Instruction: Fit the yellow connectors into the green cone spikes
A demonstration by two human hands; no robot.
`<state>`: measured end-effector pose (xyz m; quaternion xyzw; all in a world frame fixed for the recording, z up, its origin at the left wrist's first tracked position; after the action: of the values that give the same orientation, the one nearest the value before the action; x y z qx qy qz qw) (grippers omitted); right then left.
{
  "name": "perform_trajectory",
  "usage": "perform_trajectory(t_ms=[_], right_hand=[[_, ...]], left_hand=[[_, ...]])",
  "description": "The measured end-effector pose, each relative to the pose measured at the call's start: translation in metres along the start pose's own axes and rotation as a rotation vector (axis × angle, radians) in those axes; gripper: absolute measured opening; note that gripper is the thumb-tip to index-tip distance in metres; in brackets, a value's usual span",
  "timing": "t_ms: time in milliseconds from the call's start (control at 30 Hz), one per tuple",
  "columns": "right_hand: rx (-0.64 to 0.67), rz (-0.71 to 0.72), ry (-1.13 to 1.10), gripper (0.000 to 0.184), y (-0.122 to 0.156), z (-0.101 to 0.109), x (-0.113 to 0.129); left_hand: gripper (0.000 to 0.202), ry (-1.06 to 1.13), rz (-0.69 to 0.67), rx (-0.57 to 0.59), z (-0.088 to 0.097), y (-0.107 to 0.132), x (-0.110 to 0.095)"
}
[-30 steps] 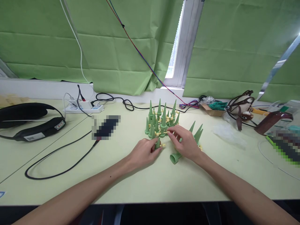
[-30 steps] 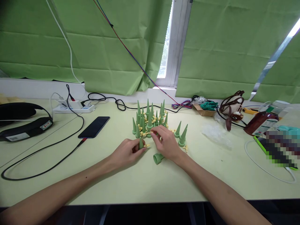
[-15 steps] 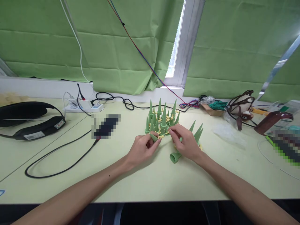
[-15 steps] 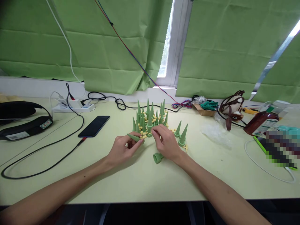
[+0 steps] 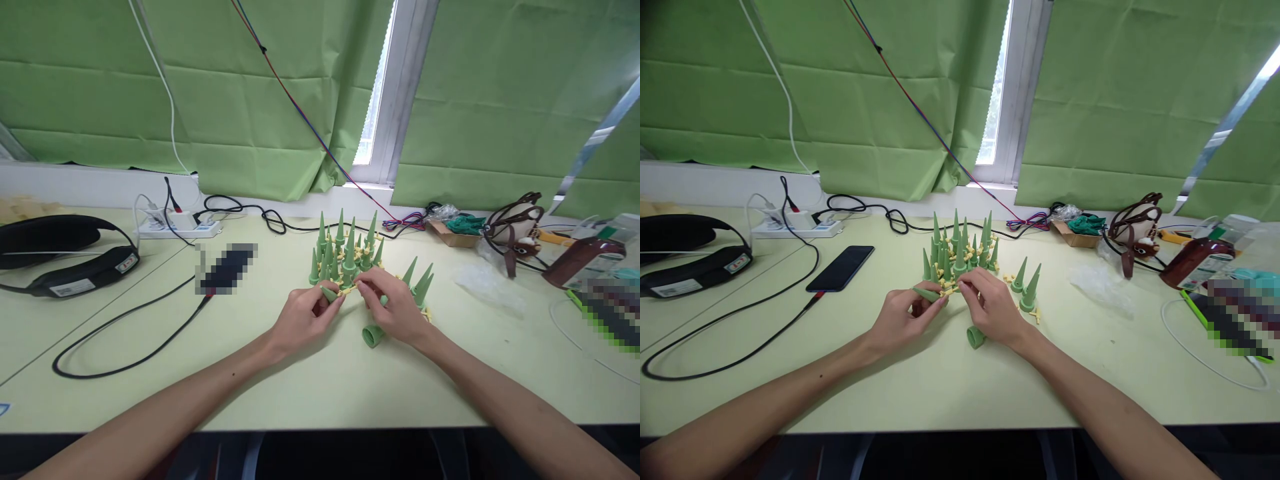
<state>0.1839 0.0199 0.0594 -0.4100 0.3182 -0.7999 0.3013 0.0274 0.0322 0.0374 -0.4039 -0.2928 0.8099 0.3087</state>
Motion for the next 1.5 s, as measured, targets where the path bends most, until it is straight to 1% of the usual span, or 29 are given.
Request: perform_trajectory(t_ms=[233,633,733,900,1000,1233,1500], right_hand=[[0.051,0.022,-0.035,0.015,0.002,-0.005,0.002],[0.071,0.041,-0.065,0.015,0.002,-0.007,0.005],[0.066,0.042,-0.061,0.016,0.002,-0.006,0.007],[0.042,0.065,-0.066,0.016,0.002,-0.005,0.010],[0.037,0.064,-0.065,0.017,0.002,-0.005,0.010],[0.035,0.070,-0.062,0.017,0.003,-0.006,0.010],[0.057,0.033,-0.050,0.020,0.004,-0.007,0.008]], left_hand=[[0.012,0.003,-0.046,0.003,0.000,0.000,-0.003],[0.014,0.037,-0.110,-0.014,0.002,0.001,-0.010],[0.013,0.027,-0.157,-0.036,0.005,0.000,-0.015],[0.012,0.000,-0.288,-0.098,0.011,0.000,-0.025],[0.011,-0.033,-0.324,-0.124,0.013,0.000,-0.027],[0.010,-0.043,-0.350,-0.137,0.014,0.001,-0.029],[0.009,-0.032,-0.313,-0.121,0.013,0.000,-0.027]])
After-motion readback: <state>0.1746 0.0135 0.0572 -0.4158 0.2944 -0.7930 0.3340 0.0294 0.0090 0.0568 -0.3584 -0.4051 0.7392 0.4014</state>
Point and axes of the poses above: each hand's wrist, its own y-axis away from the middle knuckle, its own z-axis out of the back of the hand, x = y × z, the point moved 7 cm from there along -y, towards the middle knuckle, and after that the axes turned 6 degrees about -x, right-handed, at the moved point
